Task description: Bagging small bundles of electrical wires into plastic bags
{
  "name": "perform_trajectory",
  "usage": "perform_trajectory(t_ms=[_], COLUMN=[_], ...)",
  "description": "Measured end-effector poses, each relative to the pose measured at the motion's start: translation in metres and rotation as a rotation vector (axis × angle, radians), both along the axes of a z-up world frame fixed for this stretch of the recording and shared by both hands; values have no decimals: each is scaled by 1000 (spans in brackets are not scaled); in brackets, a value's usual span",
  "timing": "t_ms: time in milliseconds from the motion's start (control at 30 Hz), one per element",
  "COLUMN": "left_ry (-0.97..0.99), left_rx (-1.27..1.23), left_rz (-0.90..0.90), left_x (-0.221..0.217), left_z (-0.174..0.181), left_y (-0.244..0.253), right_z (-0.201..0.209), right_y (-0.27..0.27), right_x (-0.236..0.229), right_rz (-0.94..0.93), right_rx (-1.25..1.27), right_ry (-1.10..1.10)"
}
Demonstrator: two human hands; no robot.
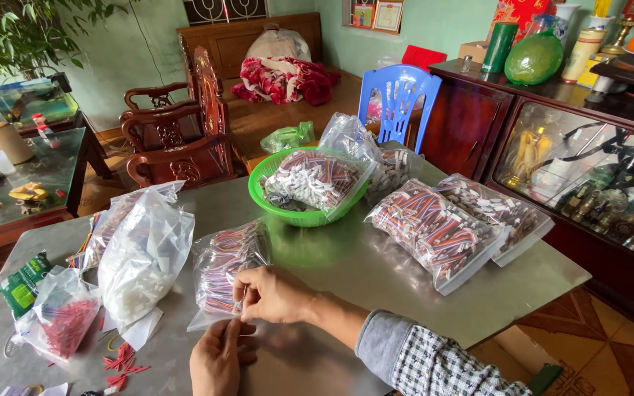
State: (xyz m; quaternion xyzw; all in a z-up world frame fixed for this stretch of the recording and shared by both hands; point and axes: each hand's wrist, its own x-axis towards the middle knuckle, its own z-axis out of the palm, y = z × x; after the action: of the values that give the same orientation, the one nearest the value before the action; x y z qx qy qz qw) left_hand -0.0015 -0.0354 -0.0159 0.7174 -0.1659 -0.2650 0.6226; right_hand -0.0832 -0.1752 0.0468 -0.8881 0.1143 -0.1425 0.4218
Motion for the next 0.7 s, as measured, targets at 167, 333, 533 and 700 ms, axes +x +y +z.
perform_trajectory(t_ms=[167, 333, 533, 700], left_ry=[-52, -72, -196, -251], left_rx=[16, 141, 220, 326], left_rz=[0, 46, 31, 11], left_x=[5, -12, -7, -10], left_z=[-15, 15, -1, -3], left_y=[-5, 0, -1, -4], right_z=[3, 43, 21, 18], right_y=[-10, -22, -84, -128], right_x=[6, -14, -113, -232], right_rz=[-94, -351, -758, -1311], right_rx=[-89, -361, -295, -373], right_ry=[-82, -669, -491, -331])
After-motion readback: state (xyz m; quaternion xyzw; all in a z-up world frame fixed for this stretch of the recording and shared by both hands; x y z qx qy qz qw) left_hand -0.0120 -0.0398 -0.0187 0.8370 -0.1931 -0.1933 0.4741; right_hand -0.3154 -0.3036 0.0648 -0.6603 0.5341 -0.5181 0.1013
